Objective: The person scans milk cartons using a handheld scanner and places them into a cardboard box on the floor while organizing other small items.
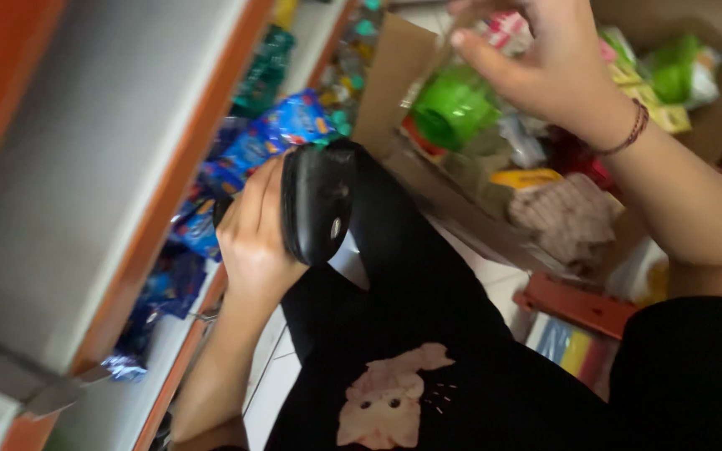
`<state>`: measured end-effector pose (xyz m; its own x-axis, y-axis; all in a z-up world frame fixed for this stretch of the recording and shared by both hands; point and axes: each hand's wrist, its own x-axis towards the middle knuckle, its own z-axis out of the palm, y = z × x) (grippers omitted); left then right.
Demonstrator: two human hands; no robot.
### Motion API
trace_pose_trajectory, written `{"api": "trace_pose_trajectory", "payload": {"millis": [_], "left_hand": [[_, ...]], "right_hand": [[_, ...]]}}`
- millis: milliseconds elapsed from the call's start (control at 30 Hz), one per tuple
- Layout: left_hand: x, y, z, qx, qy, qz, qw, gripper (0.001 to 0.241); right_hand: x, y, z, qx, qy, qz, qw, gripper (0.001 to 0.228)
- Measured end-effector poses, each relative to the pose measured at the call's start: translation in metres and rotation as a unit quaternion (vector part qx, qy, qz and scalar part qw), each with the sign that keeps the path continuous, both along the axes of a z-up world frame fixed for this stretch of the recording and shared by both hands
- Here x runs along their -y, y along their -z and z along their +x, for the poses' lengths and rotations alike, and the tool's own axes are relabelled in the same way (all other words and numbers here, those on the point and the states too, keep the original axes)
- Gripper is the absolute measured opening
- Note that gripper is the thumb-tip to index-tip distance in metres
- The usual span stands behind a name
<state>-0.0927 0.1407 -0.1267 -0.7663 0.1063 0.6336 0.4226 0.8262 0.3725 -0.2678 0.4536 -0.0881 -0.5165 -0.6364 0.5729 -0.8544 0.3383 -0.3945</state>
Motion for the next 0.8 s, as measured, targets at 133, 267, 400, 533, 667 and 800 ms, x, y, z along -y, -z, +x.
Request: {"api": "trace_pose_trajectory", "payload": {"millis": [133, 267, 400, 533, 667, 800], "left_hand": [[-0.067, -0.001, -0.035, 0.031, 0.101, 0.048, 0.993, 0.048], [-0.144, 0.012, -0.070, 0.144, 0.187, 0.144, 0.961, 0.046], [-0.214, 0.041, -0.119, 0.275, 0.255, 0.245, 0.894, 0.031], [-0.254, 0.060, -0.159, 0.451, 0.255, 0.246, 0.819, 0.027], [-0.266, 0.072, -0.173, 0.547, 0.270, 0.230, 0.759, 0.026], [-0.266, 0.074, -0.182, 0.552, 0.291, 0.271, 0.733, 0.026]], "right_hand": [[-0.094, 0.048, 0.011, 0.068, 0.042, 0.028, 0.996, 0.033], [-0.147, 0.110, 0.024, 0.256, 0.119, 0.133, 0.950, 0.034], [-0.174, 0.132, 0.040, 0.324, 0.065, 0.321, 0.888, 0.058], [-0.180, 0.115, 0.062, 0.439, 0.050, 0.488, 0.753, 0.120], [-0.191, 0.108, 0.079, 0.289, 0.075, 0.454, 0.840, 0.070], [-0.219, 0.107, 0.062, 0.287, 0.072, 0.391, 0.872, 0.034]]}}
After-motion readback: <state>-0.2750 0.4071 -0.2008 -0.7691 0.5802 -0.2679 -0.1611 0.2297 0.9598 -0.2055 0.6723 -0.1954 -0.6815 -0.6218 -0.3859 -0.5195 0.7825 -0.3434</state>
